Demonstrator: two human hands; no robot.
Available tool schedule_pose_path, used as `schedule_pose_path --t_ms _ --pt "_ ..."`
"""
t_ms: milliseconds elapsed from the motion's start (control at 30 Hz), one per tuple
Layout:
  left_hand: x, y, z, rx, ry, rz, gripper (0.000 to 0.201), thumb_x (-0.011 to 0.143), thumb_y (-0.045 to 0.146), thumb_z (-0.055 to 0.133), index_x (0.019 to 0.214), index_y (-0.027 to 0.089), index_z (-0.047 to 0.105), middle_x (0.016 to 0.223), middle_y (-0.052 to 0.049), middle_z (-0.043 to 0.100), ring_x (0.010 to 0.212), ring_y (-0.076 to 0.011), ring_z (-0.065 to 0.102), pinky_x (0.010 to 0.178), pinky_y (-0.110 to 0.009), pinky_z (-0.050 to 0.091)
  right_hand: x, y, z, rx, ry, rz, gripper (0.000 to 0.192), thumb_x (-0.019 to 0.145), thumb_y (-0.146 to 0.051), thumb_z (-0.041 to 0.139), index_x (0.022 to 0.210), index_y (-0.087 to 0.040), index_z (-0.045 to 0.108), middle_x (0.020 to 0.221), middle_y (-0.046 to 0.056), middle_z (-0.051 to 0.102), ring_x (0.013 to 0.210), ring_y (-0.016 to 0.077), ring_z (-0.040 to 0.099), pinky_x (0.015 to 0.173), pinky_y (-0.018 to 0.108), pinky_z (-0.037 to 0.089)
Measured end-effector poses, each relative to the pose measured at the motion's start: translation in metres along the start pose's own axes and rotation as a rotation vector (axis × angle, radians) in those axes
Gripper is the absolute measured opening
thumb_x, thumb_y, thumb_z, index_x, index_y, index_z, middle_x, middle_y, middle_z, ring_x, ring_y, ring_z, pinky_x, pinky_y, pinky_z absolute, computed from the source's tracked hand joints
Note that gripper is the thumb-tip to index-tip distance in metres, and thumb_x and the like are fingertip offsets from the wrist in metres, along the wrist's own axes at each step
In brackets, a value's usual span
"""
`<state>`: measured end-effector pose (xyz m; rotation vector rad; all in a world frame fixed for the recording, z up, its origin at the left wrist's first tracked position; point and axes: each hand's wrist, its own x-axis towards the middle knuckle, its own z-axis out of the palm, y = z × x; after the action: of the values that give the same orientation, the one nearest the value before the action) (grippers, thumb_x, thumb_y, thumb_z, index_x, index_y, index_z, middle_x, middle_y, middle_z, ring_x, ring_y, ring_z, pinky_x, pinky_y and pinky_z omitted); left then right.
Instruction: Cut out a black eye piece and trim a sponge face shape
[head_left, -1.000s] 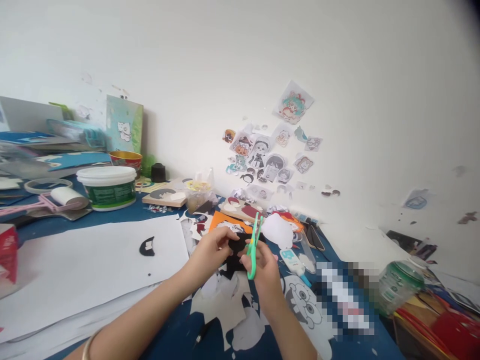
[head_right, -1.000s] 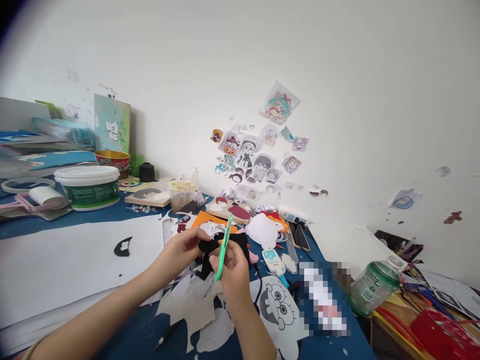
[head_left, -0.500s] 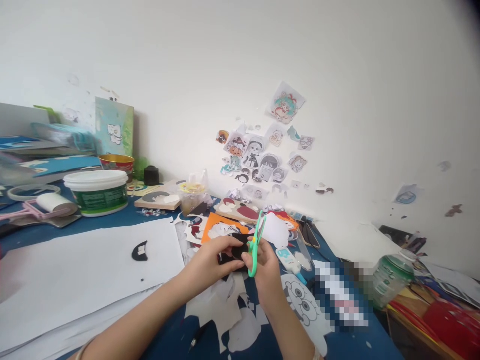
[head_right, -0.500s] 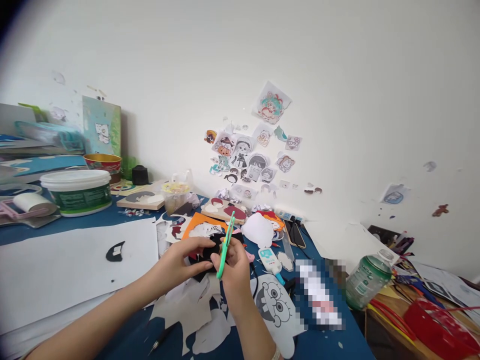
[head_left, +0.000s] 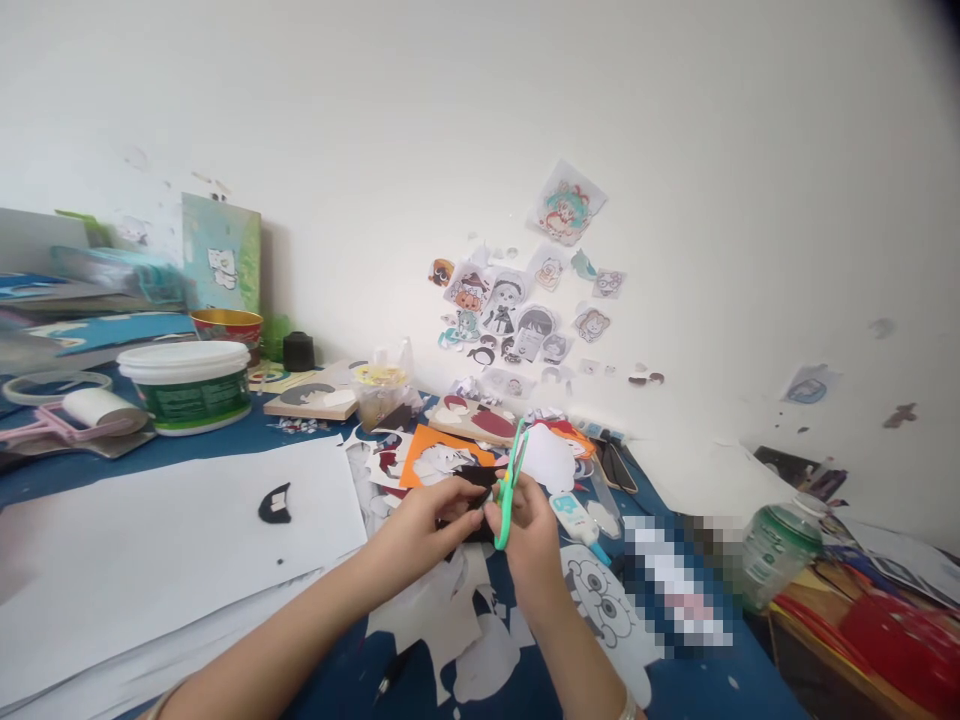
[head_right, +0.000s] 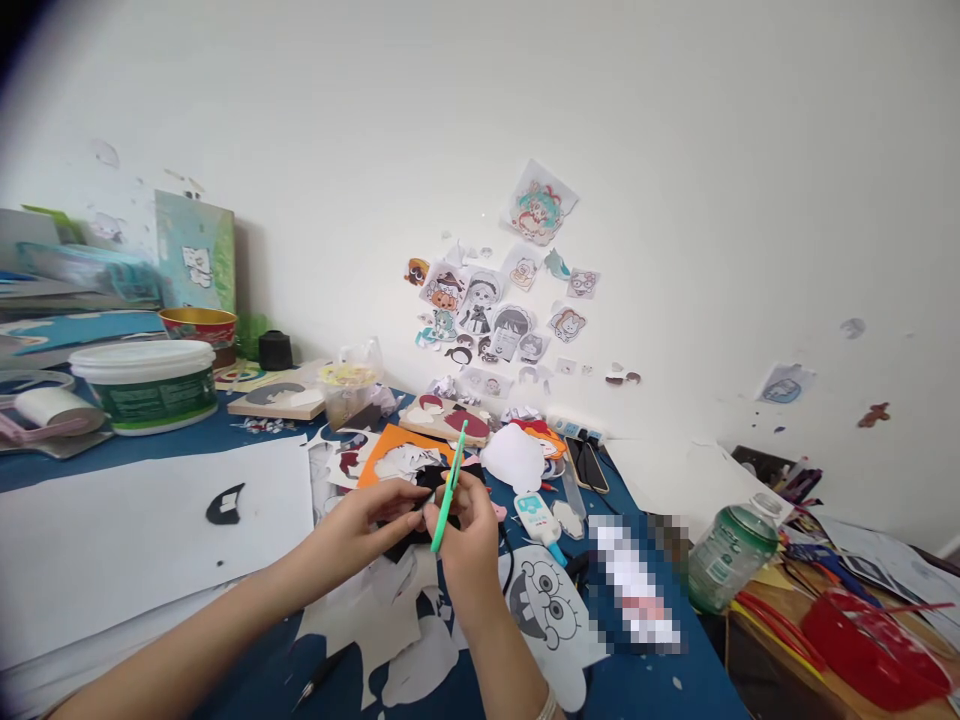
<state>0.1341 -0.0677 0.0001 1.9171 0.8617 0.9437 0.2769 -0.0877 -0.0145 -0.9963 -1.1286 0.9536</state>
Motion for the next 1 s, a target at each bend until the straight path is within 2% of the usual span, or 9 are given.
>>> schedule_pose_path --t_ms 133,267,500,633,733,800,900,1000 --pt "0.000 -0.002 0.005 0.210 0.036 0.027 0.023 0.083 0.034 0.040 0.087 0.020 0.059 0.083 -0.003 0.064 0.076 -0.0177 0.059 0.065 -0.027 0.045 0.002 0.008 0.001 -0.054 0.046 0.000 0.037 0.061 -0.022 0.066 0.095 -0.019 0.053 0.078 0.001 0.059 0.075 0.0170 0.058 0.062 0.025 0.047" --pt "0.000 -0.007 0.010 0.315 0.087 -0.001 0.027 0.084 0.033 0.034 0.068 0.020 0.051 0.065 0.000 0.058 0.060 -0.0147 0.053 0.053 -0.024 0.038 0.004 0.013 0.001 -0.051 0.046 0.010 0.034 0.060 -0.020 0.063 0.093 -0.019 0.053 0.075 0.000 0.058 0.067 0.0157 0.058 0.056 0.024 0.047" --pt "-0.001 -0.005 0.009 0.181 0.045 -0.015 0.025 0.085 0.031 0.033 0.070 0.020 0.050 0.067 0.000 0.060 0.066 -0.0148 0.057 0.060 -0.024 0.041 0.002 0.008 0.000 -0.060 0.050 -0.012 0.035 0.057 -0.016 0.061 0.091 -0.019 0.053 0.074 0.000 0.057 0.069 0.0158 0.057 0.055 0.023 0.046" --pt "-0.002 -0.003 0.007 0.342 0.077 0.011 0.027 0.084 0.032 0.033 0.065 0.020 0.048 0.064 0.000 0.057 0.062 -0.0150 0.053 0.056 -0.024 0.038 0.002 0.009 0.000 -0.107 0.029 -0.047 0.033 0.058 -0.016 0.060 0.090 -0.019 0.053 0.075 0.001 0.057 0.070 0.0164 0.057 0.059 0.025 0.048" --pt "-0.002 -0.001 0.005 0.424 0.109 0.005 0.028 0.083 0.036 0.034 0.063 0.020 0.047 0.062 -0.001 0.056 0.058 -0.0155 0.052 0.052 -0.025 0.037 0.003 0.011 0.000 -0.221 0.018 -0.113 0.033 0.062 -0.020 0.060 0.094 -0.019 0.052 0.077 0.002 0.057 0.075 0.0173 0.057 0.064 0.027 0.048" --pt "0.000 -0.002 0.004 0.304 0.103 -0.069 0.028 0.082 0.040 0.036 0.064 0.020 0.047 0.059 0.000 0.057 0.057 -0.0156 0.054 0.052 -0.025 0.040 0.003 0.011 0.000 -0.322 0.005 -0.152 0.035 0.064 -0.023 0.061 0.098 -0.020 0.052 0.081 0.003 0.058 0.079 0.0188 0.057 0.069 0.029 0.048" --pt "0.005 -0.007 0.004 0.005 0.067 -0.189 0.030 0.079 0.045 0.041 0.064 0.020 0.045 0.052 0.001 0.057 0.053 -0.0158 0.058 0.052 -0.026 0.046 -0.001 0.008 0.003 -0.474 0.009 -0.189 0.040 0.062 -0.025 0.065 0.100 -0.020 0.053 0.093 0.005 0.059 0.089 0.0222 0.056 0.077 0.033 0.046" --pt "0.009 -0.014 0.004 -0.238 -0.003 -0.250 0.031 0.076 0.047 0.048 0.063 0.019 0.044 0.050 0.002 0.059 0.050 -0.0153 0.060 0.053 -0.028 0.049 -0.002 0.006 0.003 -0.550 0.021 -0.204 0.042 0.060 -0.023 0.067 0.100 -0.020 0.053 0.100 0.007 0.059 0.092 0.0238 0.055 0.080 0.034 0.045"
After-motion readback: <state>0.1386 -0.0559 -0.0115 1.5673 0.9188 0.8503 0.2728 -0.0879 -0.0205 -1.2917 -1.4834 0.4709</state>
